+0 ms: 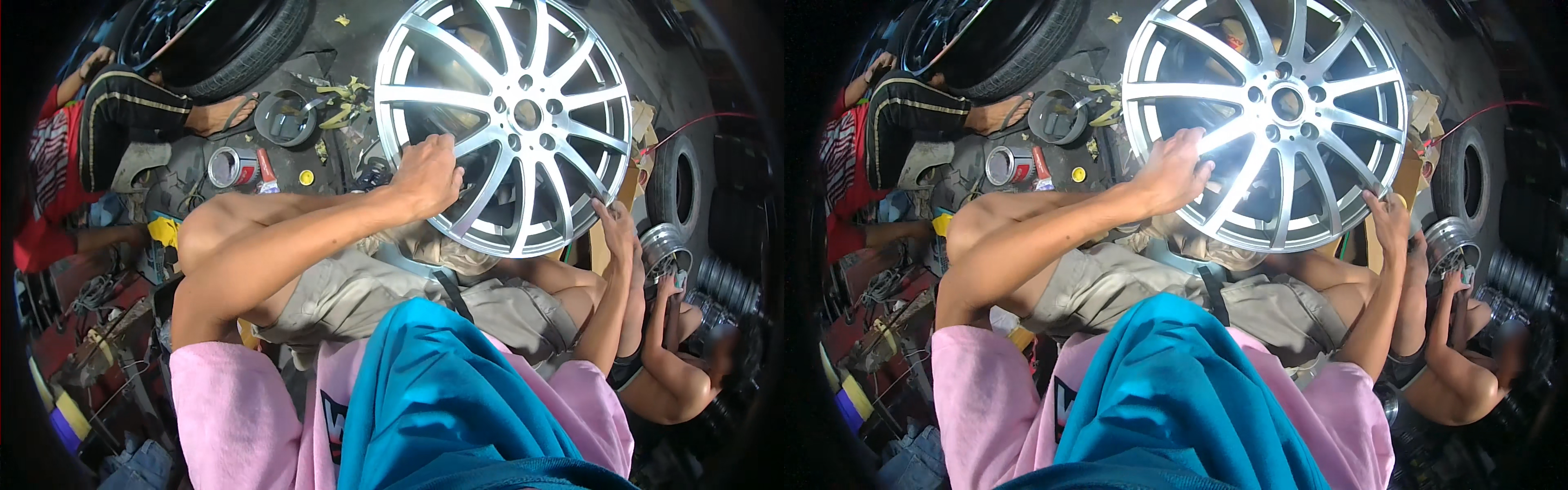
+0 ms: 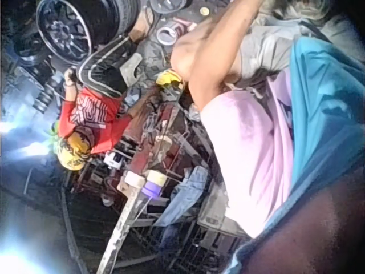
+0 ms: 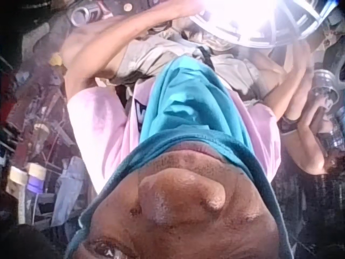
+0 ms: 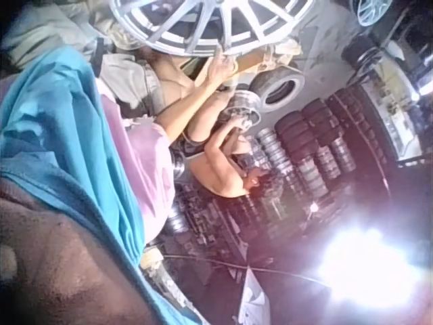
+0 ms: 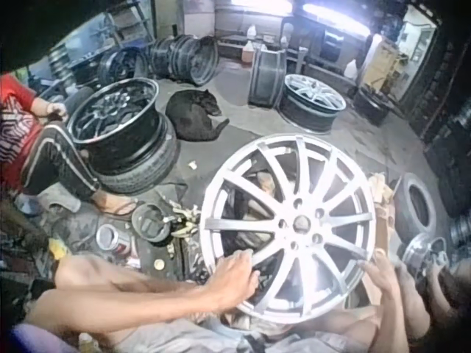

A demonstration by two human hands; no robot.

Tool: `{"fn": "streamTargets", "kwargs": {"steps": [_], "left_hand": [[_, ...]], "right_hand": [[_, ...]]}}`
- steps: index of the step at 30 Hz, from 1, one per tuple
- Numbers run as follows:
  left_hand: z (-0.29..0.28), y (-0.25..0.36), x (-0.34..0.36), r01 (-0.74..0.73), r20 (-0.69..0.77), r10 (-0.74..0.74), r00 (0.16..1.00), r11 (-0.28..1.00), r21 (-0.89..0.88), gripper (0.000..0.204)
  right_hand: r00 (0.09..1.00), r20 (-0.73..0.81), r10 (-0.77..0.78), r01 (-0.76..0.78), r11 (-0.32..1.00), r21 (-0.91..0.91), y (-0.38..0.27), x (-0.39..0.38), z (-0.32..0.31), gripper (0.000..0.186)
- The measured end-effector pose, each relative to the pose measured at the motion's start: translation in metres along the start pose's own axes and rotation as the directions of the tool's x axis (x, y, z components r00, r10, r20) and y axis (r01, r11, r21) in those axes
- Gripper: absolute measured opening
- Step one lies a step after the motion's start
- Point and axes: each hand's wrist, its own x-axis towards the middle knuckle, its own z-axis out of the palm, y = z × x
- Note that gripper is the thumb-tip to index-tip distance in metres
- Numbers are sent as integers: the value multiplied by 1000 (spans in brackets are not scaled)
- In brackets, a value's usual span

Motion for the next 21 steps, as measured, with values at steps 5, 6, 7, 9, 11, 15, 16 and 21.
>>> {"fn": "streamTargets", "kwargs": {"steps": [5, 6, 7, 9, 11, 15, 16, 21], "left_hand": [[-31, -3, 5, -75, 82, 75, 994, 997, -5, 53], [-45, -1, 8, -174, 45, 176, 983, 984, -38, 57], [-57, 2, 12, -273, 6, 274, 962, 960, -69, 61], [-81, 13, 15, -317, -64, 313, 947, 947, -59, 59], [-102, 33, 26, -13, 302, 175, 937, 882, -470, 55], [-101, 28, 34, 144, 428, 127, 895, 825, -547, 37], [-101, 27, 33, 194, 423, 106, 900, 770, -607, 27], [-115, 22, 27, 222, 443, 66, 894, 793, -568, 25]], "right_hand": [[973, -230, -24, 60, 986, 153, -79, -51, -47, 39], [992, -121, -32, 75, 926, 370, -92, -56, -50, 36], [998, -16, -64, 62, 819, 571, -107, -62, -50, 34], [971, 65, -229, 144, 783, 605, -172, -84, -29, 27], [910, 109, -399, 221, 691, 689, -218, -104, -8, 24], [861, 178, -476, 75, 466, 882, -263, -110, 19, 17], [862, 172, -477, 29, 385, 922, -268, -110, 21, 15], [856, 253, -451, -34, 438, 898, -261, -108, 32, 13]]}}
